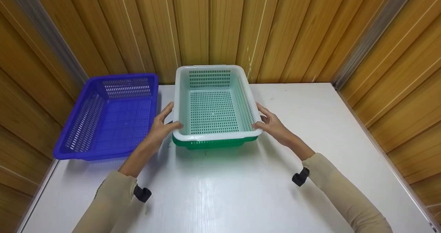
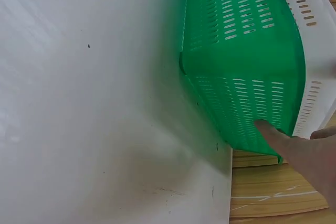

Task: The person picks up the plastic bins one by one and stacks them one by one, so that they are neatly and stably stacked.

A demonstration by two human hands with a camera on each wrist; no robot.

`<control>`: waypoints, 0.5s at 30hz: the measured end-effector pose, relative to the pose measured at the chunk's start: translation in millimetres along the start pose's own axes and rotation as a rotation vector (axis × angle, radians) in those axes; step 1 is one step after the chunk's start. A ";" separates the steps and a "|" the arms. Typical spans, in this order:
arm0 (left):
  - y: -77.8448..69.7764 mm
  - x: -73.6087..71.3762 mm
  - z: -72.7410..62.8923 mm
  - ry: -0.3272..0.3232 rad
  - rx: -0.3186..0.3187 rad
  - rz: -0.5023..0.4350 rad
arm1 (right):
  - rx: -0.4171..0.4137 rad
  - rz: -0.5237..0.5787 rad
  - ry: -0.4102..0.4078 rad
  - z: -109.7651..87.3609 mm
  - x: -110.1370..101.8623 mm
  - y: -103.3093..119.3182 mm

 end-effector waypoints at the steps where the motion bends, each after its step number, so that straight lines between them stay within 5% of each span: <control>1: -0.4 0.3 -0.1 0.000 -0.002 -0.002 | 0.010 0.006 0.010 -0.2 0.0 -0.6; 15: -5.8 3.2 0.4 0.026 -0.050 -0.021 | 0.053 0.016 0.044 -1.4 -1.8 2.2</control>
Point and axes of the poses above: each hand's wrist, its own z-axis towards the middle knuckle, its own x-axis out of the palm, y = z × x, the point moved 3 cm from there along z, towards the middle knuckle, and after that the axes turned 7 degrees about -x, right-handed, at the moved point
